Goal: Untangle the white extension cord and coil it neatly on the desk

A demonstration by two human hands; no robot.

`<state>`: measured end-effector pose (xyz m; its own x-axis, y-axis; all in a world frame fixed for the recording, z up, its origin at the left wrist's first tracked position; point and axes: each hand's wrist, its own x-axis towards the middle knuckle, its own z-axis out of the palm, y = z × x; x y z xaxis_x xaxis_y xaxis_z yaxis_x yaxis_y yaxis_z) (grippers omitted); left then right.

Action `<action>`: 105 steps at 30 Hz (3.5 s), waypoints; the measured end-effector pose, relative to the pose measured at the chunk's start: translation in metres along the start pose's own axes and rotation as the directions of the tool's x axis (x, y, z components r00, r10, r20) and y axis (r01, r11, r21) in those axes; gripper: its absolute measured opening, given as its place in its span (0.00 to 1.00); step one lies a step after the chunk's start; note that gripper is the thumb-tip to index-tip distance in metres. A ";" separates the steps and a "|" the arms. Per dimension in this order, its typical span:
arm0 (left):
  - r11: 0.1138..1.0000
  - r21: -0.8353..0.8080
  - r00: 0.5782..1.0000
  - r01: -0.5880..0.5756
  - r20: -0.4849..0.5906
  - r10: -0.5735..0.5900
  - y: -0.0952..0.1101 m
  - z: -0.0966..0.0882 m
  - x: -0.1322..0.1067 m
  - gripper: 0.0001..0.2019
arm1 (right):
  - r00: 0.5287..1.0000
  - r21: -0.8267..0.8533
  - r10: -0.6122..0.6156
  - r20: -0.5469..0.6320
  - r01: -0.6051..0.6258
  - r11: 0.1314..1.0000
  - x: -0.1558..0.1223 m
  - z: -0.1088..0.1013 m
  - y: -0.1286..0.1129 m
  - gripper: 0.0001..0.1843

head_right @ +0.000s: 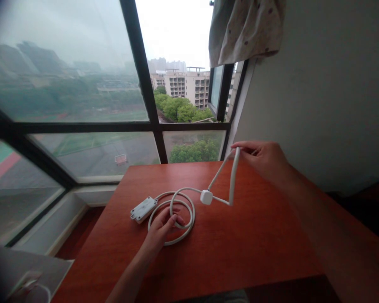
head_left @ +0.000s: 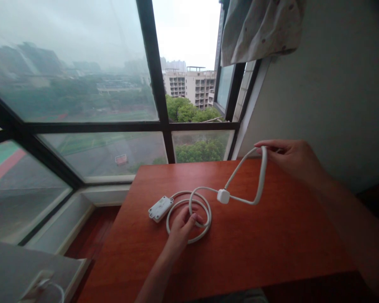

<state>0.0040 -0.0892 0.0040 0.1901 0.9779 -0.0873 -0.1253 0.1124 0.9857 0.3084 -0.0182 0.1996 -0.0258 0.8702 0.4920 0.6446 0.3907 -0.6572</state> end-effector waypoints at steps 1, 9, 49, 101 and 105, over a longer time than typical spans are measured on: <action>1.000 0.008 1.000 0.002 -0.014 -0.002 0.000 0.000 0.001 0.18 | 0.997 -0.105 -0.071 -0.015 0.069 0.992 0.001 0.000 0.001 0.13; 0.999 0.054 0.999 -0.001 -0.050 0.004 0.001 -0.002 0.006 0.19 | 0.987 -0.067 0.011 0.162 0.000 0.998 0.007 0.007 0.011 0.21; 0.999 -0.047 0.999 -0.016 -0.045 0.014 0.007 0.016 0.010 0.19 | 0.935 0.904 0.343 -0.089 -0.068 0.421 -0.009 0.035 0.063 0.15; 0.875 0.484 0.943 0.013 -0.296 0.150 -0.003 -0.028 -0.028 0.28 | 0.781 -0.203 -0.218 0.585 0.401 0.893 -0.028 0.180 0.031 0.19; 0.821 0.568 0.957 0.054 -0.263 0.119 0.002 -0.031 -0.030 0.28 | 0.833 -0.271 -0.035 0.553 0.220 0.937 -0.056 0.149 0.075 0.23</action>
<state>-0.0321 -0.1129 0.0044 -0.0889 0.9960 -0.0043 0.4609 0.0450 0.8863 0.2447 0.0072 0.0377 -0.4667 0.8766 0.1173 0.8054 0.4760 -0.3531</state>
